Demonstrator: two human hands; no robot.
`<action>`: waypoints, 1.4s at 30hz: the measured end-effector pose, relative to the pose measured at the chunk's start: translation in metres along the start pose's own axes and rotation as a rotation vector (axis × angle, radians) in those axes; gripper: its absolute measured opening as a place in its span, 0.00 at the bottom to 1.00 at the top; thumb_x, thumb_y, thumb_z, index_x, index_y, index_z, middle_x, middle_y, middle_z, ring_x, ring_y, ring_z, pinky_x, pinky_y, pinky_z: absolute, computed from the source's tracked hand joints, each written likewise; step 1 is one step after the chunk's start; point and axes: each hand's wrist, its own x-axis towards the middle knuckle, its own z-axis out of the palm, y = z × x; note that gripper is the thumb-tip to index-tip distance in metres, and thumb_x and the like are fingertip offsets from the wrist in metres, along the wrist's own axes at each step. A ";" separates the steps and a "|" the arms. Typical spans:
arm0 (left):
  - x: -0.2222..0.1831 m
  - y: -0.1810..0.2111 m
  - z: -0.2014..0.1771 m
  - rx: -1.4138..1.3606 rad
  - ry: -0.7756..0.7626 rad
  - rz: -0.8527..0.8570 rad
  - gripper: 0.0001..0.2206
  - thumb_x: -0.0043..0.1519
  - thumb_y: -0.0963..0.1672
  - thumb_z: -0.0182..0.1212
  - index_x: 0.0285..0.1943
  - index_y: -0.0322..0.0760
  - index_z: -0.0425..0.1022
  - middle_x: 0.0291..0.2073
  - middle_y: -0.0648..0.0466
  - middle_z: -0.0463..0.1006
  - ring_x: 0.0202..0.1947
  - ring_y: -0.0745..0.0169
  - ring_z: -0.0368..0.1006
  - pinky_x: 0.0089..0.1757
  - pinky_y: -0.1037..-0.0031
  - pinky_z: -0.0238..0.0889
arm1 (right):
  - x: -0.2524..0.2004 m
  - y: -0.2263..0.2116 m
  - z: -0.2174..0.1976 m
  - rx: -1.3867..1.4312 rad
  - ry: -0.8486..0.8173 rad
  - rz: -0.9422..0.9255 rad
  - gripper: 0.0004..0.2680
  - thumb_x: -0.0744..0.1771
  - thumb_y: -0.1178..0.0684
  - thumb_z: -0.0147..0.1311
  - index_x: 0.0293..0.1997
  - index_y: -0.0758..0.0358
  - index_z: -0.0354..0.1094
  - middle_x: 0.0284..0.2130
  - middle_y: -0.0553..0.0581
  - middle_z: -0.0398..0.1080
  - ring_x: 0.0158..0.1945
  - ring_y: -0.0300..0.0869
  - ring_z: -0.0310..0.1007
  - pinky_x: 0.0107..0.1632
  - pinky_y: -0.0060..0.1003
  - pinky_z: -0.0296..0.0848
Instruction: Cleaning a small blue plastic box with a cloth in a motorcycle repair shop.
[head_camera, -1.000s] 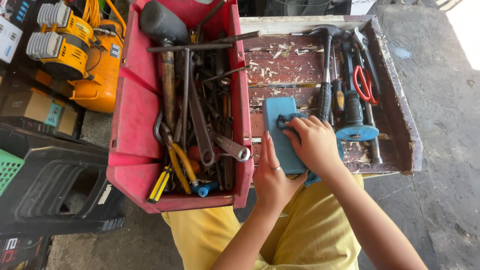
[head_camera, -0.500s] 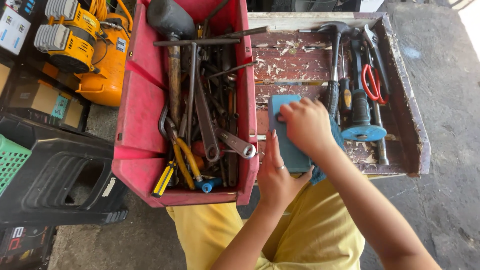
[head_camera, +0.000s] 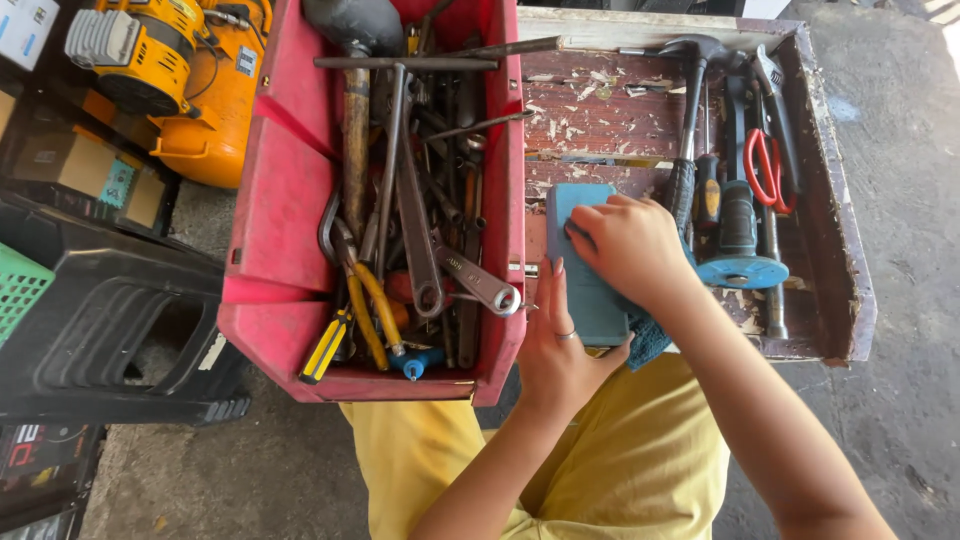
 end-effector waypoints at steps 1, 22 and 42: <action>0.001 0.000 0.001 0.001 -0.003 -0.007 0.52 0.40 0.53 0.74 0.75 0.30 0.56 0.67 0.35 0.67 0.57 0.37 0.75 0.51 0.54 0.69 | 0.004 0.000 -0.002 0.003 -0.007 -0.002 0.09 0.66 0.41 0.55 0.29 0.48 0.65 0.22 0.49 0.71 0.37 0.46 0.77 0.38 0.43 0.75; 0.001 0.000 -0.001 -0.003 0.069 0.058 0.51 0.41 0.52 0.75 0.73 0.26 0.55 0.67 0.37 0.68 0.61 0.40 0.73 0.54 0.56 0.69 | 0.038 0.012 0.037 -0.061 -0.088 0.228 0.12 0.68 0.35 0.51 0.35 0.47 0.67 0.25 0.53 0.71 0.30 0.54 0.78 0.32 0.52 0.77; 0.002 0.001 0.003 0.114 0.061 0.005 0.50 0.44 0.56 0.69 0.72 0.17 0.58 0.62 0.31 0.71 0.58 0.33 0.73 0.56 0.53 0.69 | 0.016 -0.013 -0.005 0.011 -0.154 0.104 0.09 0.67 0.38 0.53 0.37 0.46 0.70 0.26 0.55 0.71 0.33 0.55 0.78 0.37 0.52 0.78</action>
